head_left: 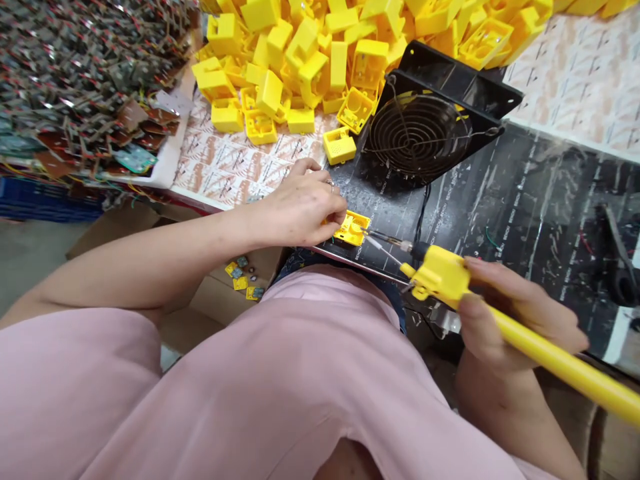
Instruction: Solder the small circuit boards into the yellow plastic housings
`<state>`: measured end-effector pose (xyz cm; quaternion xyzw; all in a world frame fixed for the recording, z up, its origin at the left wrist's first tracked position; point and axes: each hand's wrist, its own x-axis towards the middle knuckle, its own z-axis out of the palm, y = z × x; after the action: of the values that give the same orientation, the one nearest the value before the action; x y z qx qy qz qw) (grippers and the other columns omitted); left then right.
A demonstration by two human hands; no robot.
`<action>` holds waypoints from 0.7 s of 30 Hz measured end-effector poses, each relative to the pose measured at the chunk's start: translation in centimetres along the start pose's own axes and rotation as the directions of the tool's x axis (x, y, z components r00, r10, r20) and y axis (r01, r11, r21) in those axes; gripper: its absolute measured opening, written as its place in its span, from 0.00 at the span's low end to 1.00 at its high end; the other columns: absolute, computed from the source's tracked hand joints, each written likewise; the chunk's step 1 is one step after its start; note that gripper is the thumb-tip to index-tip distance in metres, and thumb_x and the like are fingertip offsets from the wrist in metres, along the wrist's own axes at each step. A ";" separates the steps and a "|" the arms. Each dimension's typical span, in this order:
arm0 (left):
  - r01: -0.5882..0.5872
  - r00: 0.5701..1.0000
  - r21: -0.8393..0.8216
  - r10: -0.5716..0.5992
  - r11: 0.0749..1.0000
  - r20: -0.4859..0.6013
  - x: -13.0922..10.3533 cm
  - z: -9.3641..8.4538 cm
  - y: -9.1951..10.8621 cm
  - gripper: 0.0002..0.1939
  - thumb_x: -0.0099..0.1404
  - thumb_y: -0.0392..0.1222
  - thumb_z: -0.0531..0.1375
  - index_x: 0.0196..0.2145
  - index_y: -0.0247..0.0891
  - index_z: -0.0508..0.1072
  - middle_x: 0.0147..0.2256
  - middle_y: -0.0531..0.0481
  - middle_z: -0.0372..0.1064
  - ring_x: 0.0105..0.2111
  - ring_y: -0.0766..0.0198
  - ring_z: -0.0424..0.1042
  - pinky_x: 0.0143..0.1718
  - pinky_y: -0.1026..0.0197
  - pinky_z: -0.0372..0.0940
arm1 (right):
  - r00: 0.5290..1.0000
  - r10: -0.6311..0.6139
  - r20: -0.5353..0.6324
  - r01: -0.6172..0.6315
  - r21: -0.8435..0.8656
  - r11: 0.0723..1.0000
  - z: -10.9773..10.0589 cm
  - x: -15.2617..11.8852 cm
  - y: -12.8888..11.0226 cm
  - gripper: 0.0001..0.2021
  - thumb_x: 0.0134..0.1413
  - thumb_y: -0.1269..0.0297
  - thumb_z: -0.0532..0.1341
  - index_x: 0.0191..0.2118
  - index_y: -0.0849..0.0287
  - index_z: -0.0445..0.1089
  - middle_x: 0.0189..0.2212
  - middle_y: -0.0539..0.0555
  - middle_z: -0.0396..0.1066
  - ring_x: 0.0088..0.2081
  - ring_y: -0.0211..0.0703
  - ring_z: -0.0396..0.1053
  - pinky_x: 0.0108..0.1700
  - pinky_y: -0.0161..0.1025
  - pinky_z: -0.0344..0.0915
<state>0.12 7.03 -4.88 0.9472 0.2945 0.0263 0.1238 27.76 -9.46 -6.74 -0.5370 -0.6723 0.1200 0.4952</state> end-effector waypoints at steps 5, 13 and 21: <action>-0.010 1.000 0.087 0.008 0.996 0.016 0.2 0.1 0.5 0.12 0.64 0.40 0.54 0.29 0.39 0.77 0.30 0.47 0.76 0.39 0.54 0.69 0.55 0.39 0.57 | 0.963 -0.238 0.127 0.245 -0.046 0.968 1.3 1.6 -1.5 0.30 0.51 0.73 0.73 0.60 0.52 0.71 0.36 0.51 0.80 0.31 0.43 0.77 0.28 0.38 0.76; -0.040 0.999 0.141 0.041 0.989 -0.009 0.5 0.4 0.4 0.11 0.62 0.39 0.55 0.26 0.39 0.77 0.26 0.49 0.73 0.37 0.56 0.69 0.54 0.40 0.59 | 0.923 -0.341 0.176 0.332 0.082 0.940 2.4 3.4 -2.1 0.14 0.49 0.78 0.72 0.39 0.58 0.72 0.27 0.49 0.76 0.27 0.38 0.76 0.26 0.29 0.73; -0.018 0.999 0.105 0.013 0.994 0.048 1.0 -0.4 1.1 0.11 0.60 0.40 0.56 0.22 0.40 0.75 0.25 0.47 0.70 0.39 0.51 0.71 0.55 0.39 0.61 | 0.880 -0.386 0.276 0.390 0.044 0.920 1.8 4.2 -2.0 0.08 0.56 0.71 0.71 0.35 0.57 0.70 0.26 0.50 0.75 0.26 0.37 0.75 0.25 0.30 0.72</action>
<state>1.50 6.82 -4.27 0.9551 0.2849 -0.0108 0.0802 25.39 -6.08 -3.92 -0.3724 -0.8299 0.0889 0.4058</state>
